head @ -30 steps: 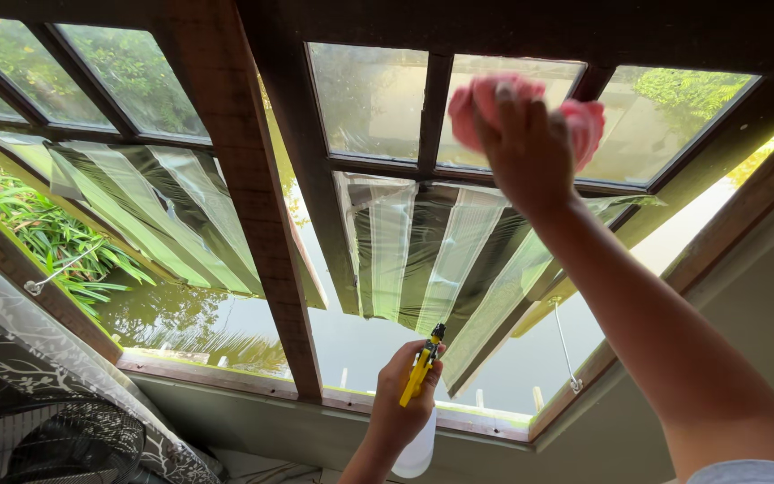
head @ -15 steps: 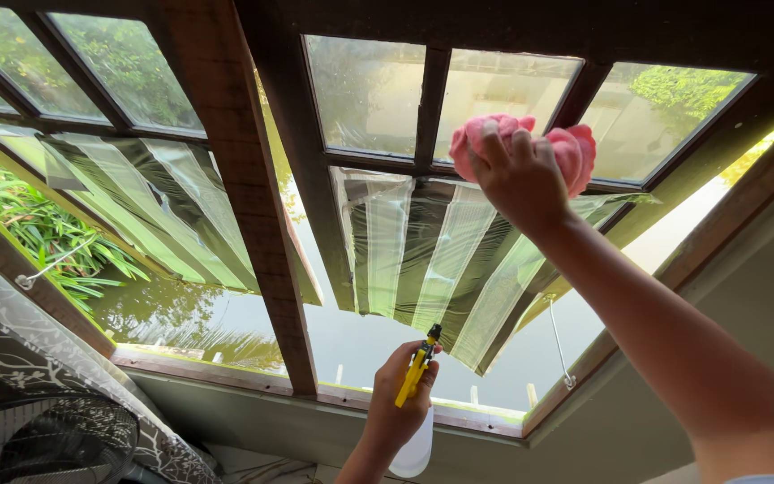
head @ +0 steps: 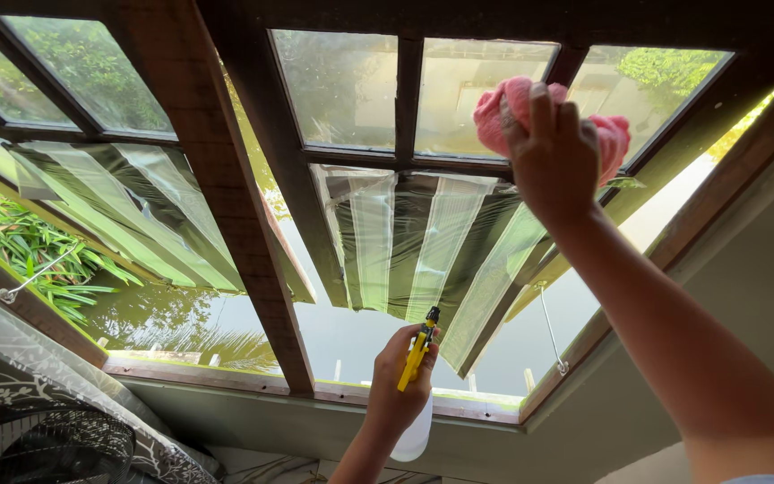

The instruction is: The person sprays a liquid from a bottle onto a window pane and wipes it with a cloth. They then move to a different area, pick up a wooden stool, and relocate it before returning to continue wiping the glass.

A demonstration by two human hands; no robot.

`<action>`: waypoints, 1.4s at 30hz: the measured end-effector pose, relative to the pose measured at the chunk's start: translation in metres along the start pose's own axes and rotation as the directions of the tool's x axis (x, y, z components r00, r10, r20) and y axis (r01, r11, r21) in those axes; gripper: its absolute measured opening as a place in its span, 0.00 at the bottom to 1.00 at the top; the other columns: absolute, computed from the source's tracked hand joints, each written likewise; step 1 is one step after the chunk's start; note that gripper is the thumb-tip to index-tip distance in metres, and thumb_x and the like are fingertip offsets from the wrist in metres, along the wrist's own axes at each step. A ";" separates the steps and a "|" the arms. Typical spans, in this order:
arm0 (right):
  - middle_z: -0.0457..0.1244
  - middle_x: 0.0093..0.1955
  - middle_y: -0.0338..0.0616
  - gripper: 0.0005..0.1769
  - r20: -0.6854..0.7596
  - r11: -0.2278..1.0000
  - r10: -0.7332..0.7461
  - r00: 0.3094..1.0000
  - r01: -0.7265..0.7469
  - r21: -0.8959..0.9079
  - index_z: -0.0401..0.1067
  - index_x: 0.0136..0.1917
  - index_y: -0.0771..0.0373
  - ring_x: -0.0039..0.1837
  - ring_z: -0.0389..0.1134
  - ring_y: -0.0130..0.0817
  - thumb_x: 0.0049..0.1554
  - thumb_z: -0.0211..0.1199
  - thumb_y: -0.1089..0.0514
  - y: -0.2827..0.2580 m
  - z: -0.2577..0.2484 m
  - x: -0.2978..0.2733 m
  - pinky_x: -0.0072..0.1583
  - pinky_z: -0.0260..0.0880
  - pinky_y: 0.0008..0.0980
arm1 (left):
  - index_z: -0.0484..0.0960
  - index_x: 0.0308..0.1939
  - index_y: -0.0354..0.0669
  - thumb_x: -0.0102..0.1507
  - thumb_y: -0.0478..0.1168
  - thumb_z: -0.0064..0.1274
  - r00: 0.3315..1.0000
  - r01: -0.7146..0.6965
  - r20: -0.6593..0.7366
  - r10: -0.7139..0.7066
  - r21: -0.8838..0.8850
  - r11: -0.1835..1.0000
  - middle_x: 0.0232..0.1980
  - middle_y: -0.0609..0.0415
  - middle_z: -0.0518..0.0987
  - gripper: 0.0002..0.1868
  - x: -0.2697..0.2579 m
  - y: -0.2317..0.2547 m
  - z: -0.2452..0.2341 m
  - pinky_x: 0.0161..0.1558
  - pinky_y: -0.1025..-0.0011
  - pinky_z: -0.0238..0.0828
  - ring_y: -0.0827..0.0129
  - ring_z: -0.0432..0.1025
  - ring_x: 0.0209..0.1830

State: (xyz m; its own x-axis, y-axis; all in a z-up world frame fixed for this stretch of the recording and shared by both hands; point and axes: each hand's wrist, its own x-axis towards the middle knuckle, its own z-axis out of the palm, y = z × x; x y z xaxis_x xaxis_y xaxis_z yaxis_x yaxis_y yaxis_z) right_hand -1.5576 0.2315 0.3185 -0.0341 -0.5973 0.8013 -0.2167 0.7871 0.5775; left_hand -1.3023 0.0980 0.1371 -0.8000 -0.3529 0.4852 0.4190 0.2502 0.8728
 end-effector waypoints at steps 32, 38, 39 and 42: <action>0.67 0.56 0.56 0.31 0.751 -0.904 -0.415 0.514 -0.330 -0.274 0.63 0.65 0.69 0.53 0.73 0.46 0.62 0.59 0.41 -0.124 -0.158 -0.197 0.52 0.78 0.42 | 0.75 0.59 0.41 0.62 0.26 0.58 0.950 -0.168 0.253 0.184 -0.085 0.982 0.81 0.37 0.54 0.21 -0.043 -0.046 -0.003 0.70 0.58 0.65 0.44 0.61 0.77; 0.65 0.58 0.55 0.28 0.800 -0.893 -0.423 0.425 -0.348 -0.286 0.61 0.70 0.67 0.55 0.71 0.42 0.65 0.58 0.46 -0.126 -0.146 -0.227 0.55 0.76 0.40 | 0.76 0.59 0.35 0.63 0.26 0.57 0.958 -0.019 0.280 0.068 -0.173 0.985 0.70 0.42 0.65 0.20 -0.067 -0.061 0.012 0.63 0.66 0.71 0.55 0.71 0.66; 0.65 0.59 0.55 0.29 0.824 -0.875 -0.413 0.388 -0.420 -0.241 0.61 0.72 0.68 0.56 0.70 0.41 0.65 0.58 0.47 -0.126 -0.142 -0.230 0.56 0.76 0.40 | 0.77 0.59 0.33 0.63 0.26 0.57 0.961 0.013 0.273 0.037 -0.178 0.984 0.65 0.43 0.68 0.19 -0.068 -0.061 0.013 0.60 0.67 0.72 0.57 0.73 0.61; 0.65 0.61 0.51 0.36 0.906 -0.849 -0.303 0.295 -0.515 -0.116 0.59 0.75 0.65 0.60 0.68 0.38 0.61 0.62 0.46 -0.123 -0.137 -0.231 0.60 0.72 0.37 | 0.77 0.56 0.32 0.61 0.27 0.59 0.981 0.080 0.182 -0.063 -0.087 0.993 0.57 0.47 0.72 0.19 -0.069 -0.056 0.009 0.50 0.70 0.75 0.62 0.74 0.51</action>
State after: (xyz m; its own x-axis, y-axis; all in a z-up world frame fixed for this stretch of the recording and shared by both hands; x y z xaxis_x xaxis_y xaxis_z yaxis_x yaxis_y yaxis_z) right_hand -1.3895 0.2939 0.0839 -0.8285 -0.5542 -0.0804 0.3152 -0.3429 -0.8849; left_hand -1.2742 0.1169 0.0542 -0.8895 -0.1977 0.4119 0.3896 0.1424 0.9099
